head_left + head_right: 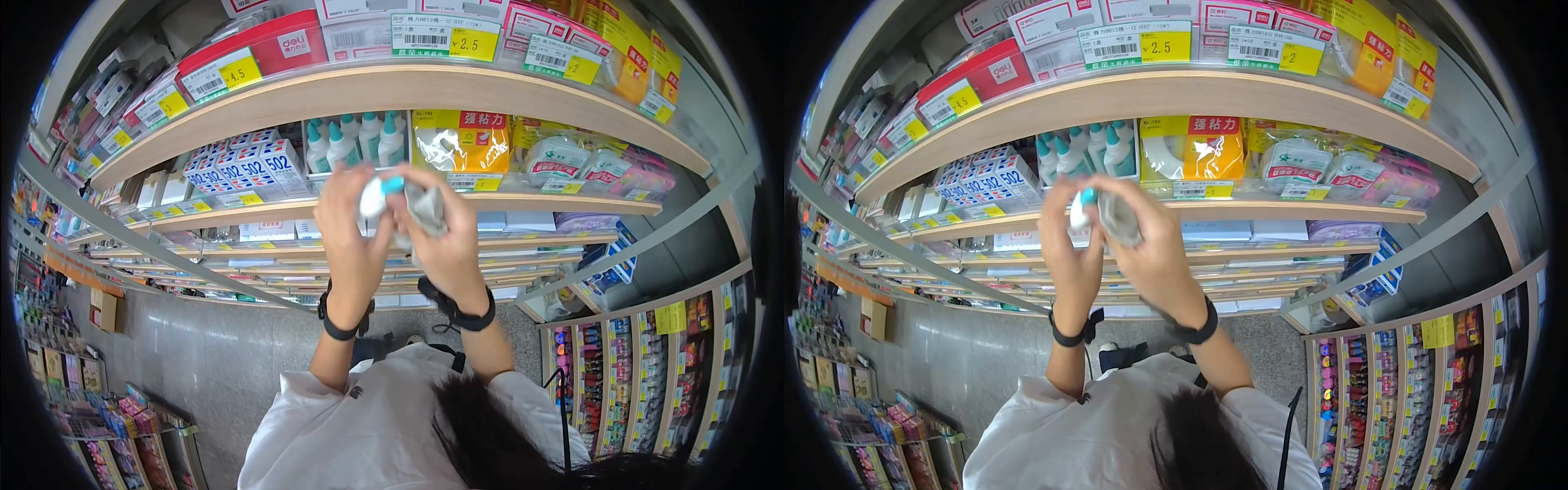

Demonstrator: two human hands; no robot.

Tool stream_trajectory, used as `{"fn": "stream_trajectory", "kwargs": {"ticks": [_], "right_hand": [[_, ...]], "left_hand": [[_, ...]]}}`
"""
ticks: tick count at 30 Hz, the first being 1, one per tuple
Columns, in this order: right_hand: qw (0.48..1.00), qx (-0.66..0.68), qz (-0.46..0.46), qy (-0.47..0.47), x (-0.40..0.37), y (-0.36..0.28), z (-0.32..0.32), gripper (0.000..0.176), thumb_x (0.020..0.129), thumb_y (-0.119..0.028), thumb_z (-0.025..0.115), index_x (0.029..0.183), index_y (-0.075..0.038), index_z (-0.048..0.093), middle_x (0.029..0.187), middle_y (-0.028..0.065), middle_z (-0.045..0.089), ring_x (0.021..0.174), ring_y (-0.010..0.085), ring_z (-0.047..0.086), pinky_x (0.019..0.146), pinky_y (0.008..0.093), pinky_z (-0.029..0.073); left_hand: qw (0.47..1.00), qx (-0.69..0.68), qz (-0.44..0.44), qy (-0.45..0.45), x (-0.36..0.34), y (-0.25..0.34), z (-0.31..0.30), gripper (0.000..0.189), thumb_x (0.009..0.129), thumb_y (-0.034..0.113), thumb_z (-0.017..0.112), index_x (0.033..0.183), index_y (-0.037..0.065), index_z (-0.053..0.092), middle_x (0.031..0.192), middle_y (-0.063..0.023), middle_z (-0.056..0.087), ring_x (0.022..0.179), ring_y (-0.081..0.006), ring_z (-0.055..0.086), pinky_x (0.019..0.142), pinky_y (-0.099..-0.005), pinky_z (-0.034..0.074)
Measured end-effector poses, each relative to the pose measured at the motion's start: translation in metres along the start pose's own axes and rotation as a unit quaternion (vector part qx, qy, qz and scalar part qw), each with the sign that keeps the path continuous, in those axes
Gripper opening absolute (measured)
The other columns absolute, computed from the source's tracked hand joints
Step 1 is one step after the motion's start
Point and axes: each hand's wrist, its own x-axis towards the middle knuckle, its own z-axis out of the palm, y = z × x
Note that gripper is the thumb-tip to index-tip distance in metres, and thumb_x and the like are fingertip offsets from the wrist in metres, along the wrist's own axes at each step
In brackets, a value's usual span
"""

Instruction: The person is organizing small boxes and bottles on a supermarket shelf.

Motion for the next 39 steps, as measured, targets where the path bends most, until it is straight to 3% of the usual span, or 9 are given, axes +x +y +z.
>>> {"fn": "stream_trajectory", "kwargs": {"ticks": [2,6,8,12,17,31,33,36,39], "right_hand": [[0.997,0.0,0.072,-0.023,-0.02,-0.006,-0.005,0.03,0.082,-0.001,0.063,0.111,-0.001,0.056,0.085,0.0078,0.062,0.072,0.0147,0.058,0.067,0.0256,0.045],[0.965,0.159,0.21,-0.002,-0.047,-0.017,-0.021,0.033,0.086,-0.003,0.057,0.118,-0.002,0.046,0.088,0.0051,0.055,0.075,0.0128,0.052,0.073,0.0249,0.044],[0.96,0.21,0.161,0.087,-0.055,-0.014,-0.026,0.034,0.089,-0.004,0.047,0.12,-0.003,0.034,0.101,0.0068,0.044,0.087,0.0135,0.046,0.082,0.0259,0.04],[0.986,0.081,0.13,0.063,-0.056,-0.008,-0.038,0.028,0.089,-0.002,0.039,0.115,-0.002,0.03,0.113,0.012,0.034,0.099,0.0172,0.041,0.088,0.0292,0.035],[0.988,-0.153,0.019,0.017,-0.048,-0.024,-0.037,0.013,0.089,-0.004,0.05,0.101,0.002,0.052,0.1,0.0142,0.049,0.089,0.0238,0.051,0.082,0.0292,0.041],[0.989,-0.144,-0.01,0.021,-0.059,-0.019,-0.033,0.014,0.082,0.0,0.063,0.094,0.003,0.057,0.088,0.0119,0.06,0.078,0.0214,0.059,0.069,0.0284,0.046],[0.997,0.008,0.056,0.052,-0.064,-0.016,-0.033,0.013,0.085,0.0,0.06,0.098,0.003,0.056,0.089,0.0103,0.059,0.081,0.0149,0.057,0.071,0.0256,0.045],[0.98,0.009,0.105,0.169,-0.069,-0.018,-0.028,0.014,0.088,0.0,0.056,0.102,0.004,0.055,0.091,0.0095,0.058,0.086,0.0107,0.054,0.074,0.0239,0.043],[0.989,-0.08,0.01,0.127,-0.051,-0.024,-0.033,0.012,0.085,0.003,0.057,0.097,0.003,0.058,0.093,0.011,0.058,0.085,0.0142,0.056,0.075,0.0254,0.044]], "left_hand": [[0.985,-0.075,-0.056,-0.144,-0.019,0.002,-0.013,0.044,0.074,0.002,0.067,0.115,0.004,0.051,0.107,-0.0131,0.058,0.1,-0.032,0.055,0.082,-0.039,0.043],[0.938,-0.205,-0.167,-0.223,-0.037,0.024,-0.029,0.035,0.081,0.004,0.064,0.113,0.002,0.05,0.095,-0.0115,0.062,0.08,-0.0238,0.062,0.067,-0.0311,0.048],[0.811,-0.375,-0.357,-0.272,-0.044,0.031,-0.035,0.024,0.088,0.0,0.052,0.111,0.002,0.049,0.085,-0.0084,0.059,0.073,-0.013,0.056,0.066,-0.0262,0.045],[0.813,-0.371,-0.343,-0.288,-0.055,0.039,-0.034,0.022,0.088,0.002,0.055,0.109,0.001,0.05,0.072,-0.0035,0.056,0.059,-0.0089,0.05,0.054,-0.0228,0.042],[0.841,-0.308,-0.32,-0.309,-0.057,0.045,-0.036,0.024,0.083,0.006,0.064,0.105,0.003,0.055,0.072,-0.0049,0.06,0.062,-0.0092,0.056,0.057,-0.0237,0.044],[0.87,-0.292,-0.27,-0.291,-0.058,0.049,-0.042,0.029,0.079,0.009,0.07,0.105,0.004,0.057,0.08,-0.0087,0.065,0.067,-0.0112,0.062,0.061,-0.025,0.049],[0.869,-0.317,-0.238,-0.297,-0.057,0.048,-0.043,0.031,0.079,0.009,0.071,0.106,0.003,0.057,0.08,-0.0084,0.065,0.067,-0.0111,0.062,0.062,-0.0249,0.049],[0.856,-0.323,-0.271,-0.299,-0.058,0.048,-0.046,0.033,0.078,0.009,0.072,0.107,0.003,0.057,0.081,-0.0089,0.066,0.068,-0.0115,0.062,0.063,-0.025,0.049],[0.857,-0.309,-0.278,-0.304,-0.055,0.046,-0.048,0.033,0.077,0.008,0.072,0.107,0.003,0.057,0.082,-0.0097,0.066,0.069,-0.0123,0.063,0.063,-0.0255,0.049]]}}
